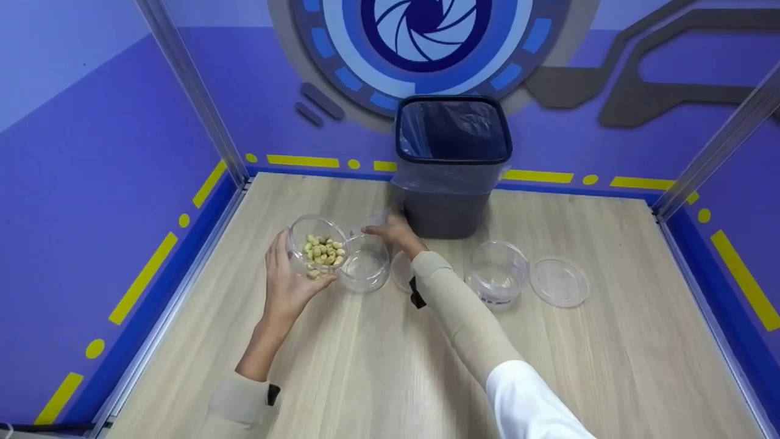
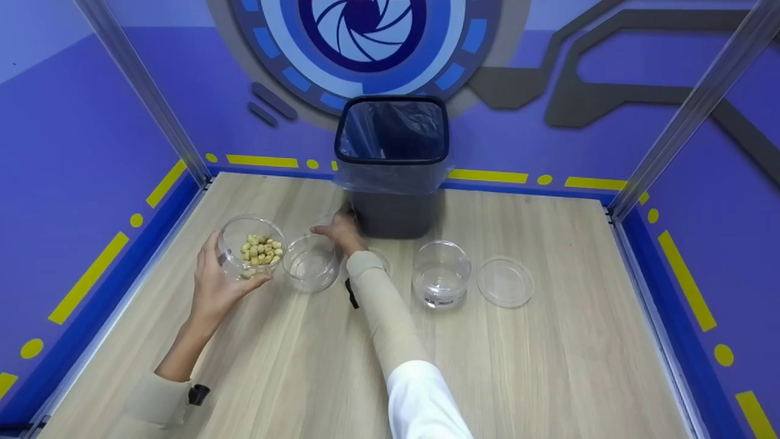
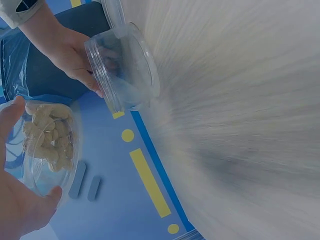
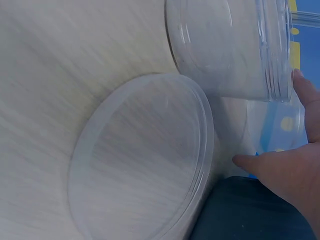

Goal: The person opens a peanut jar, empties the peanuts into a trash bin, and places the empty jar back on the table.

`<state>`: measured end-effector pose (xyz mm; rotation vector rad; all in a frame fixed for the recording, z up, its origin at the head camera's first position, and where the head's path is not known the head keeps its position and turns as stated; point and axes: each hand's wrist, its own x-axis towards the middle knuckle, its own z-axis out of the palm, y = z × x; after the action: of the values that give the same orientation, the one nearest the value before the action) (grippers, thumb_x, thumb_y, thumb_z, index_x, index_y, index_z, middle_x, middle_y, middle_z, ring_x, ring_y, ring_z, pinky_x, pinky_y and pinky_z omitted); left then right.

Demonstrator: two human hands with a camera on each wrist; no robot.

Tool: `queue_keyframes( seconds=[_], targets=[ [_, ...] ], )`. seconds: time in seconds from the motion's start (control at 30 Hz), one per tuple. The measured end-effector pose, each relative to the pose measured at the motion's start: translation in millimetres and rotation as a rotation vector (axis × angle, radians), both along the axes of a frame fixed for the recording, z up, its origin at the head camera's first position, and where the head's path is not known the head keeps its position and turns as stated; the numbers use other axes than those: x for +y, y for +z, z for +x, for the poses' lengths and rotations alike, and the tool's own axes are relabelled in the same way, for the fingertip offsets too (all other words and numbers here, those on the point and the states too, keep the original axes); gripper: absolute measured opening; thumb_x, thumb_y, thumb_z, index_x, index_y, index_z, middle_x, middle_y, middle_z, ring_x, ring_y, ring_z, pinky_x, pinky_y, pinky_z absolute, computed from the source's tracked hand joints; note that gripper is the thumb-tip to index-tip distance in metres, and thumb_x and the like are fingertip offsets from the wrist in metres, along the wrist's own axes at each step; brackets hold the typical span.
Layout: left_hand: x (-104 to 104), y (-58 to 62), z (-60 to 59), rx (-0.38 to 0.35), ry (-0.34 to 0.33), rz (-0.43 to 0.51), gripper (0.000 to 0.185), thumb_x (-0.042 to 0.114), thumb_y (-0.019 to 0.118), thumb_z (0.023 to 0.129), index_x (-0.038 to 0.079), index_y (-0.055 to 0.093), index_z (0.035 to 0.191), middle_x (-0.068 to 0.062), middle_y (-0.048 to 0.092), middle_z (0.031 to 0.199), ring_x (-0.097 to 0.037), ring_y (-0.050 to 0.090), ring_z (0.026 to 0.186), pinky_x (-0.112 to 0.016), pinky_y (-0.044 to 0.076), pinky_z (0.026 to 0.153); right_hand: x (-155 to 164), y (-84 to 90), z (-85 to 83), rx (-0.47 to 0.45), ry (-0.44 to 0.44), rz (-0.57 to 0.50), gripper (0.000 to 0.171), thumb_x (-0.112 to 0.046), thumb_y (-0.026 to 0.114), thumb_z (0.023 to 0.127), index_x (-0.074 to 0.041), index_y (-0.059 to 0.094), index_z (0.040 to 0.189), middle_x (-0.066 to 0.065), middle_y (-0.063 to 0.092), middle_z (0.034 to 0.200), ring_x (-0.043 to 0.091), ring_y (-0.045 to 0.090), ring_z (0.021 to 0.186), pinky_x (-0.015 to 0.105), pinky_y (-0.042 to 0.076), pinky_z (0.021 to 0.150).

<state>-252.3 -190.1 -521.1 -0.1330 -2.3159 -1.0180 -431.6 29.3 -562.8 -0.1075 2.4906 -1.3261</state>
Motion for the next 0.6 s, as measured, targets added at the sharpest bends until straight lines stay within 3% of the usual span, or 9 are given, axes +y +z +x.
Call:
queue_keyframes(
  seconds=[0.07, 0.3, 0.43, 0.6],
  targets=[
    [-0.4, 1.6, 0.0, 0.002, -0.001, -0.004, 0.129, 0.029, 0.103, 0.049, -0.004, 0.033, 0.152, -0.026, 0.040, 0.151, -0.040, 0.037, 0.140, -0.054, 0.035, 0.117, -0.6, -1.7, -4.5, 0.016, 0.005, 0.002, 0.091, -0.035, 0.078, 0.089, 0.008, 0.031, 0.154, 0.027, 0.035, 0.158, 0.037, 0.034, 0.147, 0.040, 0.028, 0.123],
    [-3.2, 0.6, 0.5, 0.033, -0.004, -0.005, 0.127, 0.024, 0.103, 0.047, -0.006, 0.036, 0.150, -0.026, 0.042, 0.149, -0.041, 0.038, 0.138, -0.057, 0.037, 0.114, 5.9, -20.5, -15.3, 0.170, 0.098, 0.148, 0.078, -0.029, 0.078, 0.089, 0.014, 0.042, 0.144, 0.030, 0.055, 0.139, 0.039, 0.051, 0.132, 0.041, 0.040, 0.116],
    [-5.0, -0.4, 1.6, 0.013, -0.001, -0.014, 0.127, 0.024, 0.103, 0.047, -0.005, 0.035, 0.151, -0.026, 0.041, 0.149, -0.040, 0.038, 0.139, -0.055, 0.037, 0.114, 7.8, -27.1, -15.0, 0.209, 0.154, 0.187, 0.078, -0.029, 0.077, 0.090, 0.012, 0.041, 0.146, 0.028, 0.058, 0.136, 0.038, 0.054, 0.129, 0.042, 0.041, 0.115],
    [-6.5, -1.7, 2.7, -0.024, -0.005, -0.007, 0.128, 0.024, 0.103, 0.049, -0.004, 0.033, 0.152, -0.025, 0.040, 0.151, -0.039, 0.037, 0.139, -0.054, 0.037, 0.115, 7.3, -31.3, -14.4, 0.208, 0.183, 0.272, 0.065, -0.026, 0.074, 0.092, 0.011, 0.049, 0.140, 0.027, 0.059, 0.134, 0.037, 0.054, 0.128, 0.043, 0.041, 0.114]
  ],
)
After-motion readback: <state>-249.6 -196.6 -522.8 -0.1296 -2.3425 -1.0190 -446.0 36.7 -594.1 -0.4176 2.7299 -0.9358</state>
